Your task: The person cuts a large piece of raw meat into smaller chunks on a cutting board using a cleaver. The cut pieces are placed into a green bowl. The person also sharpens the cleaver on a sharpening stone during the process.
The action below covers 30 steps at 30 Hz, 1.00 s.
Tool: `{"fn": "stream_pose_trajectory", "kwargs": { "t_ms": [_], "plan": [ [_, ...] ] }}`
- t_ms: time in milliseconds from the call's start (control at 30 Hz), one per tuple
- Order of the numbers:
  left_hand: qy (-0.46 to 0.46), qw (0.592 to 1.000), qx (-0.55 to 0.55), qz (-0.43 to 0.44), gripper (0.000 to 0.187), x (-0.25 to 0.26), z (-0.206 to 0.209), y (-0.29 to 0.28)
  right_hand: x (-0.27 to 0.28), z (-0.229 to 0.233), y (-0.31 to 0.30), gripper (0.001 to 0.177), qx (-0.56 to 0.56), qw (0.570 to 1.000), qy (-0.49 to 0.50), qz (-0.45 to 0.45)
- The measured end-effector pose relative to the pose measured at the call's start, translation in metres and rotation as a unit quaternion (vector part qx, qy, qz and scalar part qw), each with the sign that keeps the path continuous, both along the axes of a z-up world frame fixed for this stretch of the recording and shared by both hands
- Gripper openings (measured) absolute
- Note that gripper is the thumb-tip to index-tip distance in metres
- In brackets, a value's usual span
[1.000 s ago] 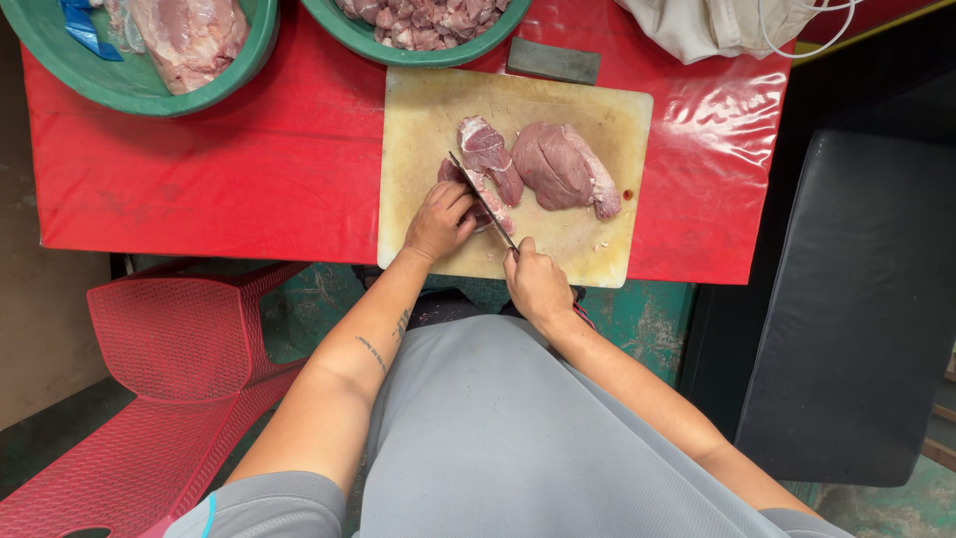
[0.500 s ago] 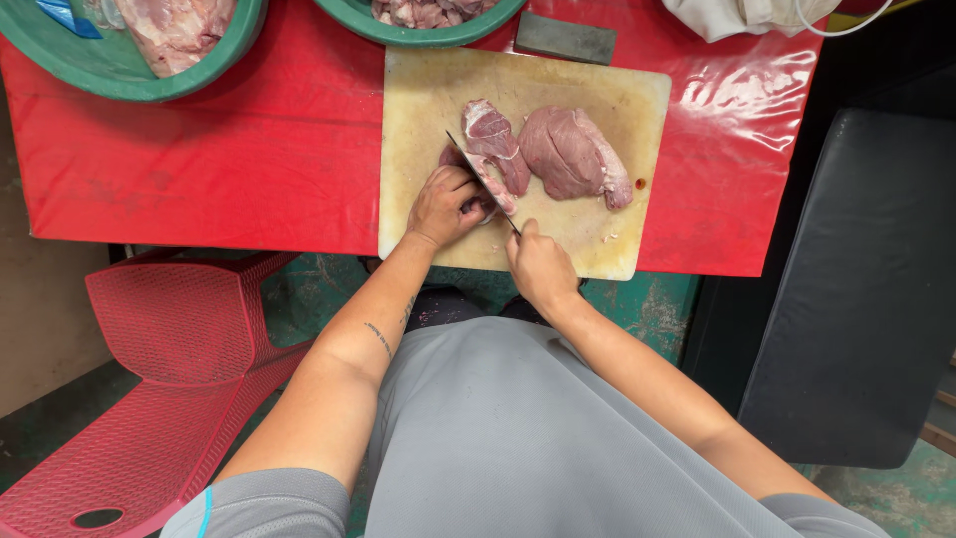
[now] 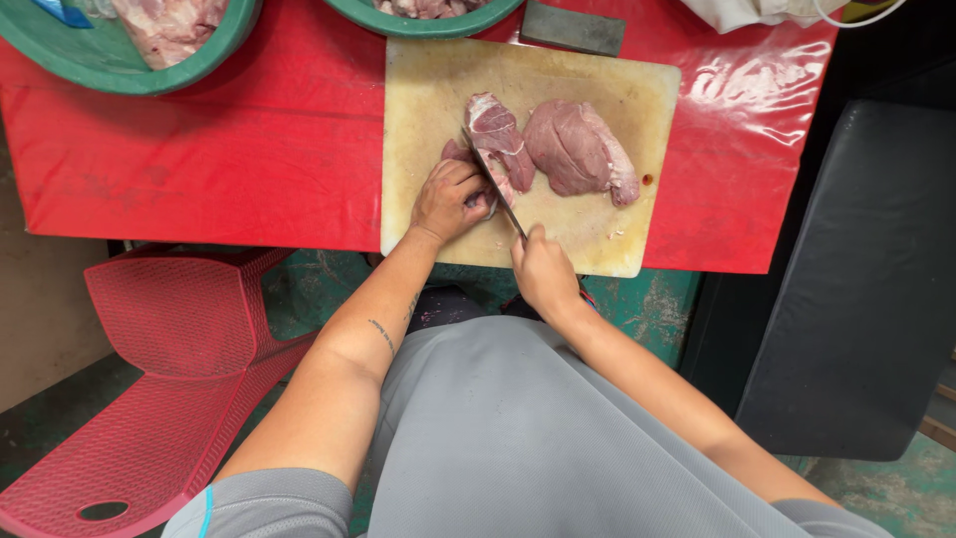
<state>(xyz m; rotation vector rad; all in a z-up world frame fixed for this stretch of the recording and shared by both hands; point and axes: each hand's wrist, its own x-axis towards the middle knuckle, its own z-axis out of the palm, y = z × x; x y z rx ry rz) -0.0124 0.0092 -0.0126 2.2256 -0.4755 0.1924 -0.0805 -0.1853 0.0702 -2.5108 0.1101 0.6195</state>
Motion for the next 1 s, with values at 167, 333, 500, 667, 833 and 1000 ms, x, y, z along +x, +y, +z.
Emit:
{"fn": "stream_pose_trajectory", "kwargs": {
  "t_ms": [167,333,500,667,833,1000],
  "plan": [
    [-0.006,1.0,0.007,0.017,0.026,0.001,0.0,-0.001,0.046,-0.018,0.034,0.038,-0.02,0.999,-0.029,0.009],
    [-0.014,0.999,0.034,0.029,0.027,0.001,0.0,-0.002,0.029,-0.008,0.017,0.037,-0.006,1.0,-0.011,0.011],
    [-0.018,0.998,0.039,0.044,0.03,0.001,0.002,-0.001,-0.022,0.009,-0.017,0.037,-0.041,0.998,0.04,-0.006],
    [-0.024,0.998,0.051,0.033,0.031,-0.004,0.005,0.004,-0.047,0.019,-0.04,0.035,-0.041,0.997,0.052,-0.03],
    [-0.067,0.995,0.031,0.071,0.027,-0.011,0.001,0.016,-0.046,0.031,-0.033,0.033,-0.034,0.997,0.023,-0.071],
    [-0.074,0.996,0.019,0.056,0.026,-0.013,-0.007,0.018,-0.028,0.034,-0.005,0.033,-0.021,0.999,0.022,-0.028]
  ]
}}
